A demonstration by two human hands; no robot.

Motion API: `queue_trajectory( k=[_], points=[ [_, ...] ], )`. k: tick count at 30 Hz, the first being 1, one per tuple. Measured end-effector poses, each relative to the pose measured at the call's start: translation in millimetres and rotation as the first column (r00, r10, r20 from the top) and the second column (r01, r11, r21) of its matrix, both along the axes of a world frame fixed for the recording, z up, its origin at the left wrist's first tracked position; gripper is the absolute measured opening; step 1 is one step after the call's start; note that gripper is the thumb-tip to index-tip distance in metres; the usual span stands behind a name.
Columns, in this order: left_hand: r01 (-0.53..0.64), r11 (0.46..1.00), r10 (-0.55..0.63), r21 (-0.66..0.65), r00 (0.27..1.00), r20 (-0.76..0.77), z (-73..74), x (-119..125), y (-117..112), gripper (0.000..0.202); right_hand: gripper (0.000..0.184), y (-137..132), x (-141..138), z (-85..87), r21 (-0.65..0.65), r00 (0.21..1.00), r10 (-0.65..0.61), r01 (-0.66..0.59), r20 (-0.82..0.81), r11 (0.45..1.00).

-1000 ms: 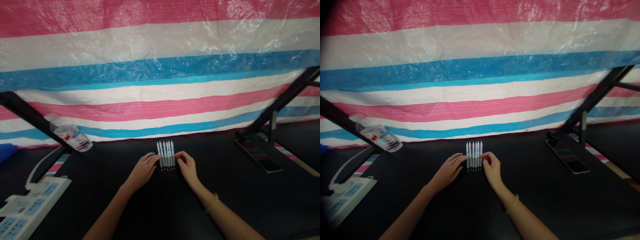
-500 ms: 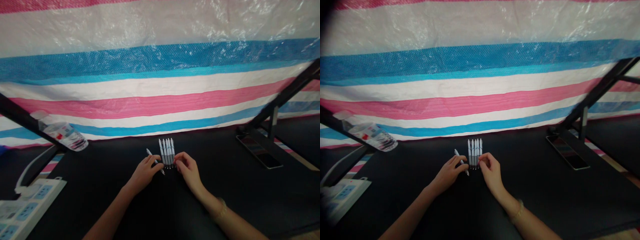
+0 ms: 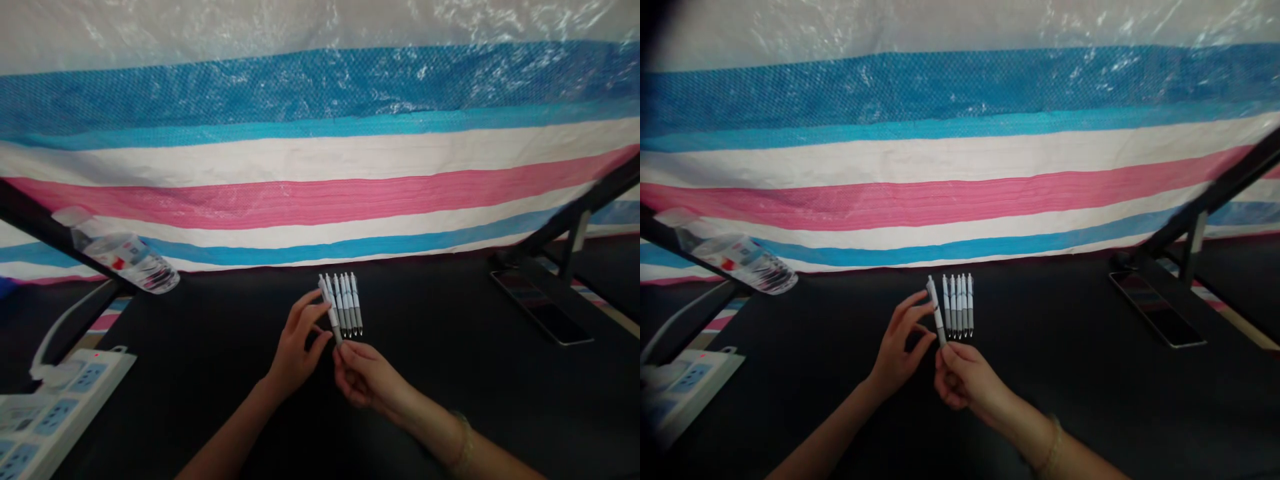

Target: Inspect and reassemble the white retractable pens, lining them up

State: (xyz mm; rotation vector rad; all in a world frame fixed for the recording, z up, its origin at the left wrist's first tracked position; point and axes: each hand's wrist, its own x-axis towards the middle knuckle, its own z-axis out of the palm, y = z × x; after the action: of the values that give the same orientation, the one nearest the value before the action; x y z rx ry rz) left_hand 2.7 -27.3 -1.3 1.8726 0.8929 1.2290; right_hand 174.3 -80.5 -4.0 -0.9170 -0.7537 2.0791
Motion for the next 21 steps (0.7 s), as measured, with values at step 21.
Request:
queue_trajectory(
  k=[21],
  points=[
    [0.477, 0.522, 0.071, -0.707, 0.802, 0.593, -0.1, -1, 6, 0.028, 0.039, -17, -13, -3.2, -0.184, 0.944, 0.119, -0.182, -0.307, 0.966]
  ],
)
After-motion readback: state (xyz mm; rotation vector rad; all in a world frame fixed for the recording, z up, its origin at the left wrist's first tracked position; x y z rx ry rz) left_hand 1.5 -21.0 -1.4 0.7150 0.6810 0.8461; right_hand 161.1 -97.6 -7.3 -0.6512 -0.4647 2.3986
